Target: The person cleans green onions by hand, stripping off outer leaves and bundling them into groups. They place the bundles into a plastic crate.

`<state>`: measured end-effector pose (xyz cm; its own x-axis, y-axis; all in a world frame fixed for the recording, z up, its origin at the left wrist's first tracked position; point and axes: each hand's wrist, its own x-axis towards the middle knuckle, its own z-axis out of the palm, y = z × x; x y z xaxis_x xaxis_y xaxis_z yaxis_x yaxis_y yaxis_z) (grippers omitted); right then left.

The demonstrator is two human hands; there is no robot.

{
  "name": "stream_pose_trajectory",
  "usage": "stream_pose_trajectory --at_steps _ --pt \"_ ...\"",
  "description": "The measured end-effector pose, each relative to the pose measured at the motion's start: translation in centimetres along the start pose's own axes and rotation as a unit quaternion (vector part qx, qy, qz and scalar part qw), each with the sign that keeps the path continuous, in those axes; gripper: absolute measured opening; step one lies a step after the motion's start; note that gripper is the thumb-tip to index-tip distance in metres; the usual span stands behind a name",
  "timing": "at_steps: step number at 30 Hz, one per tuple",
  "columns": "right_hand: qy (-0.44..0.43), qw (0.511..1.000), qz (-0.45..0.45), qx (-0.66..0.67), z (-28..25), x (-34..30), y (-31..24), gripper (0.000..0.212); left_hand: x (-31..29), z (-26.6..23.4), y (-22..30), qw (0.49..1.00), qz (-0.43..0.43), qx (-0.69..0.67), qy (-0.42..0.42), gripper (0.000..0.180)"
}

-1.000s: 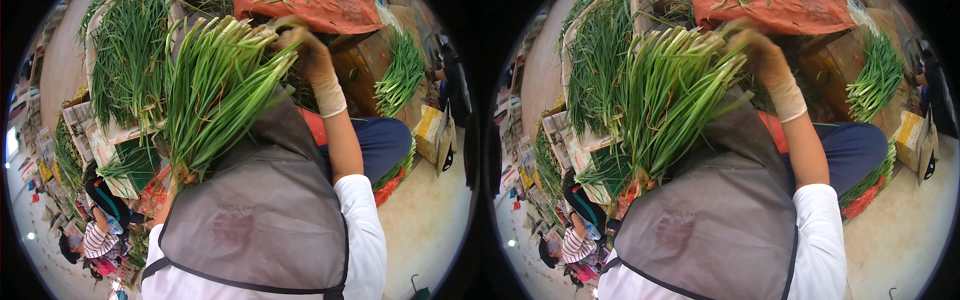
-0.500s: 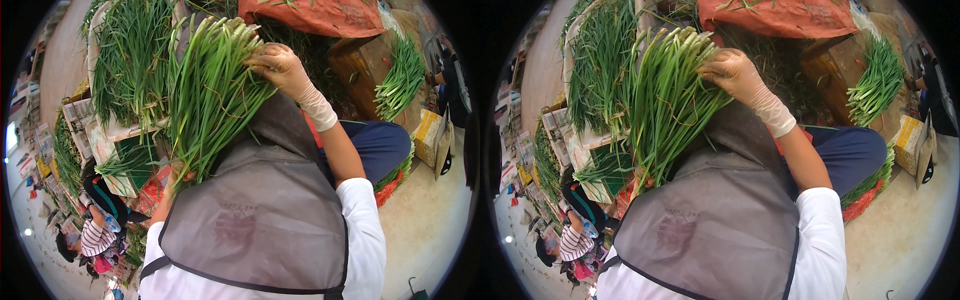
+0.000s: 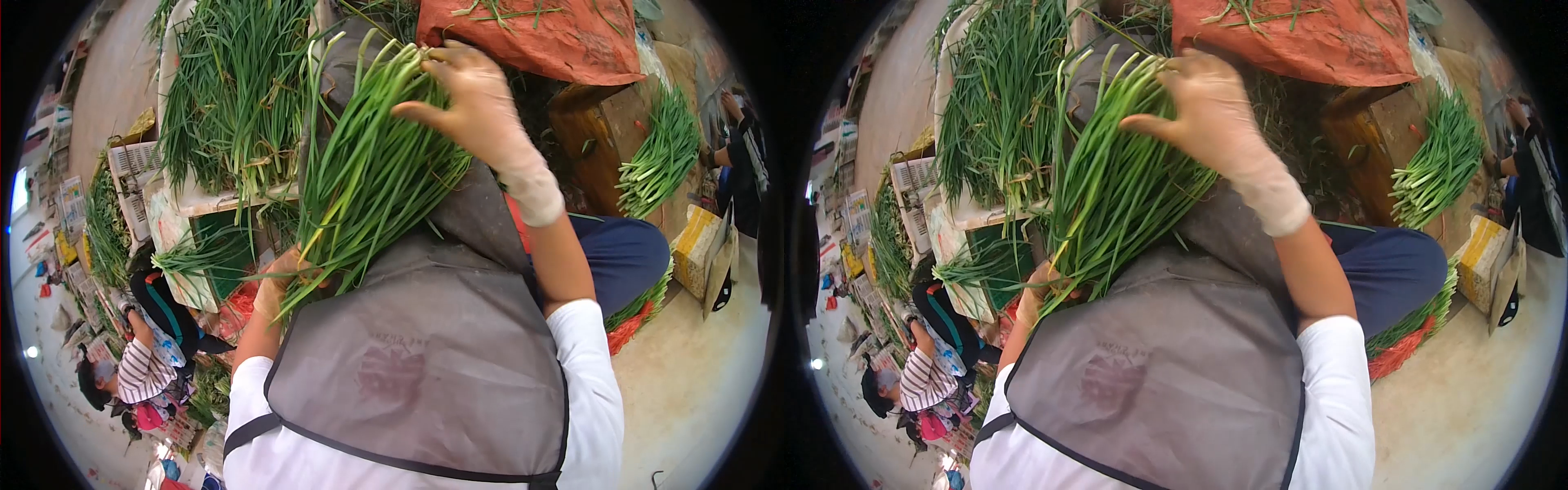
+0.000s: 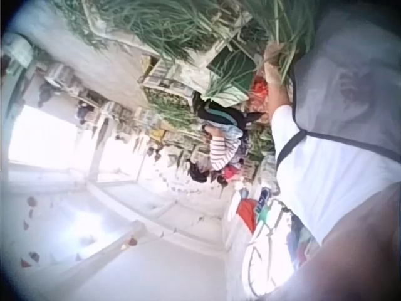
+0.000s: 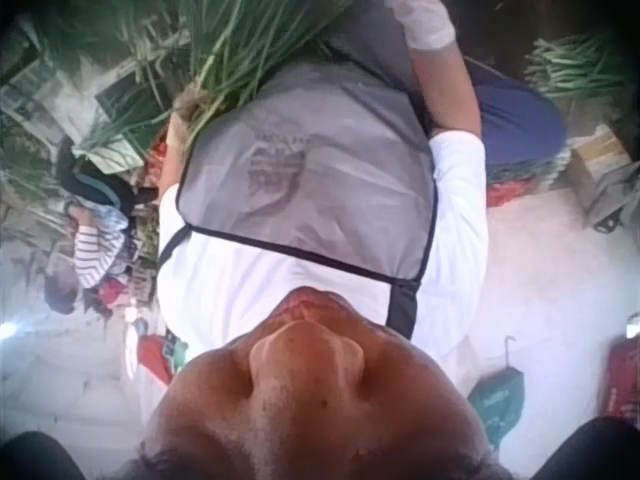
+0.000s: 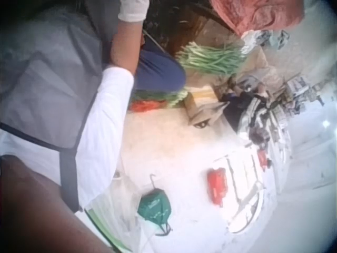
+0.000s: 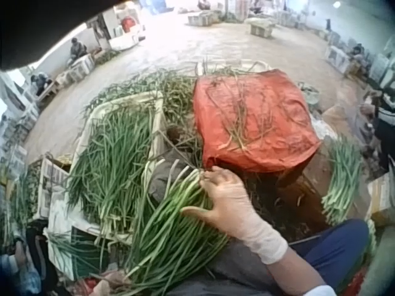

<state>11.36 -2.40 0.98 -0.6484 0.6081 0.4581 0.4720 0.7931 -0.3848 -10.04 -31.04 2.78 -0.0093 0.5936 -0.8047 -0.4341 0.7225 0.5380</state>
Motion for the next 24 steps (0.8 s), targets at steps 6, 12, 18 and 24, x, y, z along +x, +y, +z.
stream_pose_trajectory --at_steps 6,12,18,24 --pt "-0.18 0.791 0.282 0.512 0.5 1.5 -2.8 0.035 1.9 -1.3 0.4 0.994 -0.095 0.048 -0.032 0.049" --pt "-0.086 0.593 0.369 0.711 -2.4 -1.5 5.8 0.026 1.1 -2.4 0.0 0.996 -0.074 -0.019 -0.036 0.051" --pt "0.084 0.566 0.357 0.738 -6.2 -4.3 11.0 0.021 1.0 -3.2 0.4 0.993 -0.115 -0.001 -0.031 0.054" --pt "0.042 0.803 0.149 0.576 -10.0 -5.5 14.5 0.025 1.6 -2.8 -0.1 0.994 -0.064 -0.069 -0.047 0.058"
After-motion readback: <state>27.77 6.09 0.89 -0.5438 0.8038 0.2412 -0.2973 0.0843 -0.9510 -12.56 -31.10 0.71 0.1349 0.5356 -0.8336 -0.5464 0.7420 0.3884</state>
